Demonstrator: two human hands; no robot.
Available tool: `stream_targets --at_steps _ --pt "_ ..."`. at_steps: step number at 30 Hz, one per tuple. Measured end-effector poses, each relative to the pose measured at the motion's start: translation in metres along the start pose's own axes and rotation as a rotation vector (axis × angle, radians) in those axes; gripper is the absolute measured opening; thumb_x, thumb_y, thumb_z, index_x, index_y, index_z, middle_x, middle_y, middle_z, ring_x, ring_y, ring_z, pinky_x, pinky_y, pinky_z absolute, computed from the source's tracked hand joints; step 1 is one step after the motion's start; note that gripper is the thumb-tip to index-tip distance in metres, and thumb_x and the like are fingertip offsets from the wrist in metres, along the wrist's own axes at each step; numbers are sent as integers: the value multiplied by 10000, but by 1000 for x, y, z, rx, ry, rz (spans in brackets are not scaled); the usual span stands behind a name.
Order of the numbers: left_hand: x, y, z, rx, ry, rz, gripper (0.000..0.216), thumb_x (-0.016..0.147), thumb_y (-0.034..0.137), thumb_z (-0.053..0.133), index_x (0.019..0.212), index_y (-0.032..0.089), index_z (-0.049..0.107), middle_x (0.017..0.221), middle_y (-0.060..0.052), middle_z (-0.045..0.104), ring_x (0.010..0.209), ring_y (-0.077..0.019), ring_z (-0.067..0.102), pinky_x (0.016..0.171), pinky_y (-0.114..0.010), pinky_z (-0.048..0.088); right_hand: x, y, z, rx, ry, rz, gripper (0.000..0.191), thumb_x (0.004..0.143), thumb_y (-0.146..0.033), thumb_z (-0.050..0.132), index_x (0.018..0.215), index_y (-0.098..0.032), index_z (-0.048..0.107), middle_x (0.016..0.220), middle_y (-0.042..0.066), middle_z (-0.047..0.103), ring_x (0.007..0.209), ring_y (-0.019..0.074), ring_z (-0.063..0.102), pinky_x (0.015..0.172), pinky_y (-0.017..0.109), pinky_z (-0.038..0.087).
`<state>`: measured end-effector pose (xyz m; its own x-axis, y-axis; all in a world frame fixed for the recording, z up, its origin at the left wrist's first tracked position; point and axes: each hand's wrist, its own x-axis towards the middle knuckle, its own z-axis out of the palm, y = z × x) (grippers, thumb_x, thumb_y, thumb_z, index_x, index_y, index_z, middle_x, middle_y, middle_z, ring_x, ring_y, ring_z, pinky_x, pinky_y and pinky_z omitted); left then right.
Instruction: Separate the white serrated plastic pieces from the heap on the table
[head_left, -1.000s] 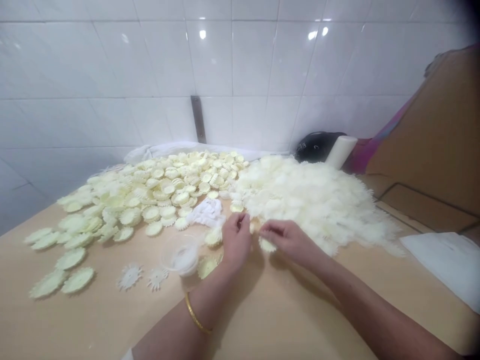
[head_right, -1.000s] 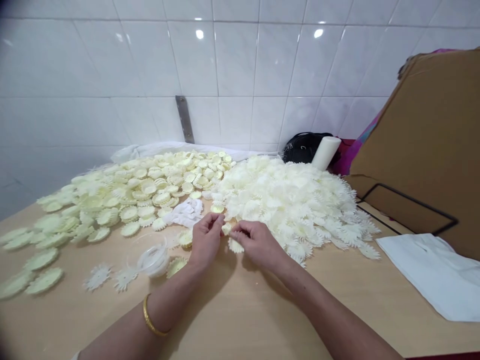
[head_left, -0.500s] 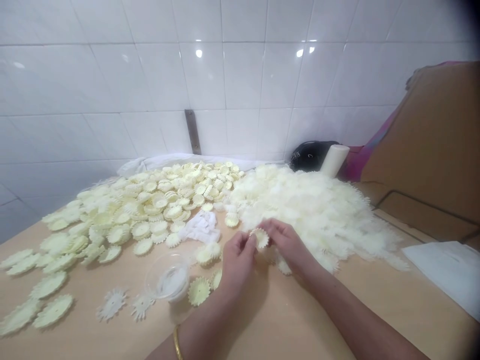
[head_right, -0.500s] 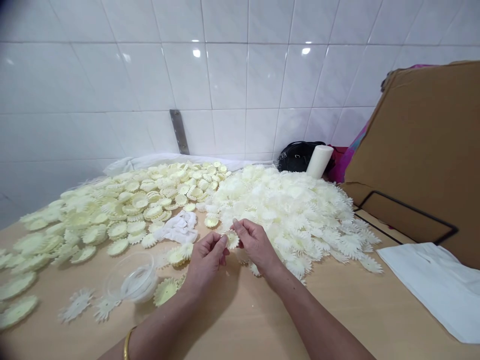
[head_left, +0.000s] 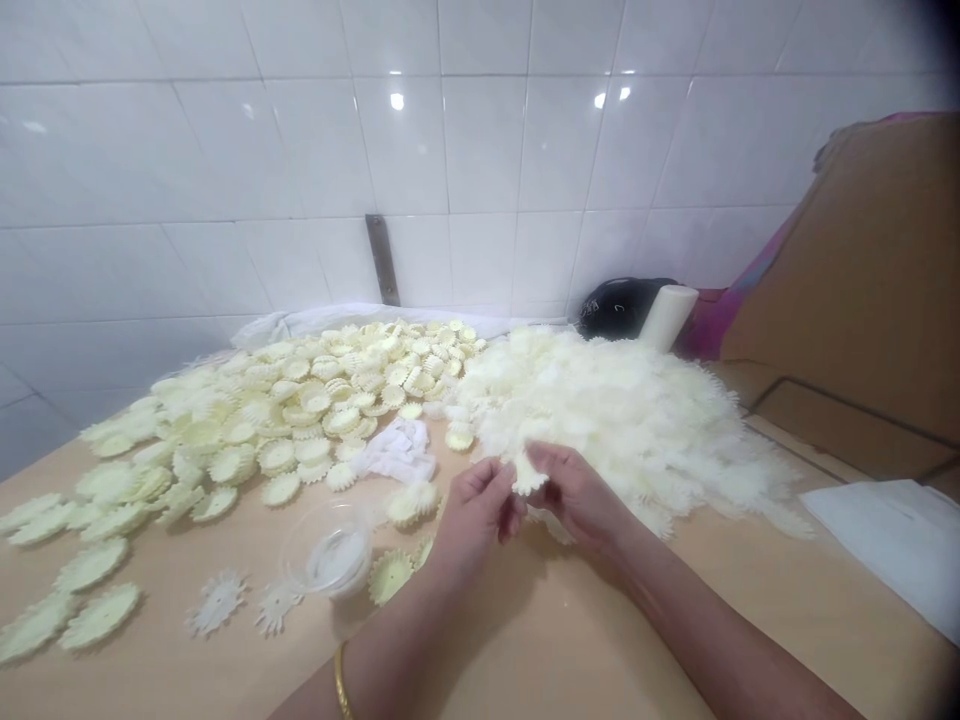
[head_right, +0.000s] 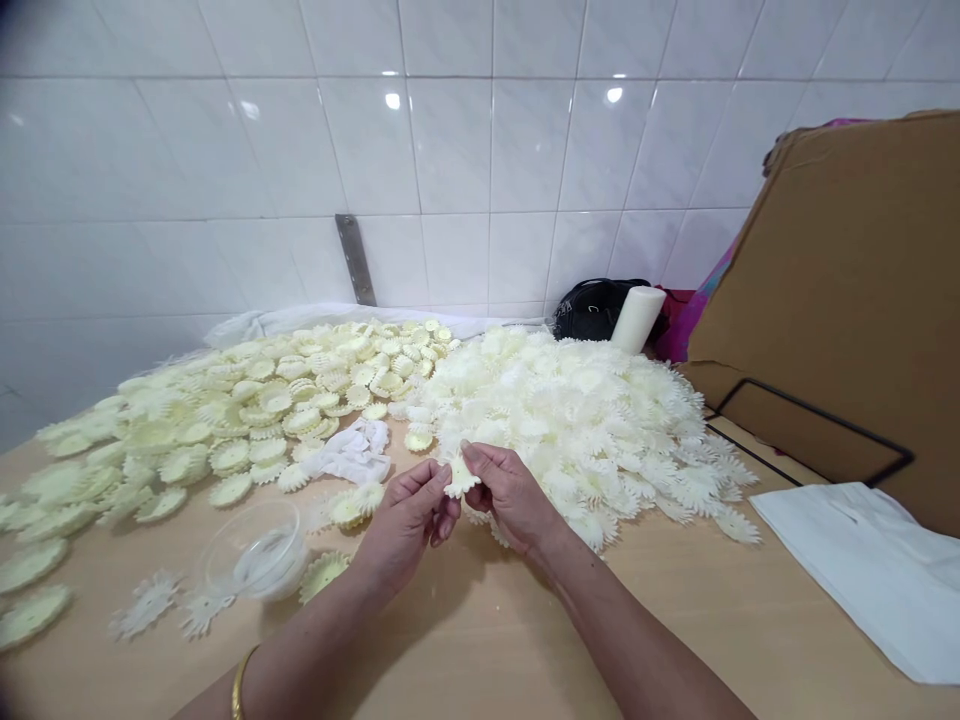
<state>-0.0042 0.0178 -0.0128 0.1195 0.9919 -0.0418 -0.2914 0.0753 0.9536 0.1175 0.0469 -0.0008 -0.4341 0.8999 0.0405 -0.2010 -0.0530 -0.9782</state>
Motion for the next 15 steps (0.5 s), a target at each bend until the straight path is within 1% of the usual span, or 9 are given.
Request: stream_targets --at_steps 3,5,6,8,10,11,13,14,15 --pt "0 1 2 -104 -60 -61 285 708 412 563 628 173 428 457 52 476 342 -36 347 369 -168 208 0 1 2 12 11 36 433 722 -569 459 525 -190 393 419 -49 357 382 66 252 410 221 221" --pt "0 0 2 -59 -18 -58 293 709 421 555 612 173 434 451 51 461 344 -40 342 367 -173 214 1 3 2 -76 78 34 449 728 -586 428 517 -194 366 401 -59 316 379 67 228 399 219 198" --pt "1 -1 1 7 39 -30 290 711 416 552 602 171 443 454 47 456 352 -44 348 371 -177 232 2 5 2 -165 126 1 450 731 -580 427 511 -195 346 405 -62 299 386 68 228 400 218 196" --pt "1 -4 1 190 182 85 229 723 376 547 636 172 492 509 31 478 406 -62 403 407 -191 300 5 9 1 -406 225 -115 444 743 -543 436 501 -192 311 433 -58 281 417 74 250 416 217 208" --pt "-1 -6 1 401 295 272 137 752 314 518 779 187 559 696 -13 550 561 -100 503 515 -223 393 7 12 -1 -618 281 -218 435 772 -492 420 492 -187 287 463 -49 281 452 80 277 442 219 231" --pt "-2 -7 1 502 319 380 151 768 285 495 866 201 573 827 -37 563 680 -125 535 597 -247 423 7 13 -2 -677 293 -240 430 789 -471 399 490 -186 281 472 -45 283 464 83 287 452 220 241" --pt "-4 -9 1 691 277 569 222 784 241 467 974 221 581 1045 -71 525 924 -176 511 771 -304 417 8 14 -4 -698 291 -230 417 809 -442 365 491 -185 284 480 -41 286 471 85 293 458 223 250" --pt "-5 -9 1 762 227 627 234 780 225 471 981 220 590 1084 -78 514 993 -195 481 825 -325 395 8 14 -5 -674 285 -207 414 813 -437 355 491 -185 285 478 -41 281 465 84 287 450 223 247" --pt "-5 -10 0 806 174 652 229 774 215 478 966 217 602 1073 -80 526 1013 -206 469 847 -337 382 8 14 -6 -637 271 -171 415 813 -437 349 489 -187 281 470 -43 271 452 81 275 438 223 240"
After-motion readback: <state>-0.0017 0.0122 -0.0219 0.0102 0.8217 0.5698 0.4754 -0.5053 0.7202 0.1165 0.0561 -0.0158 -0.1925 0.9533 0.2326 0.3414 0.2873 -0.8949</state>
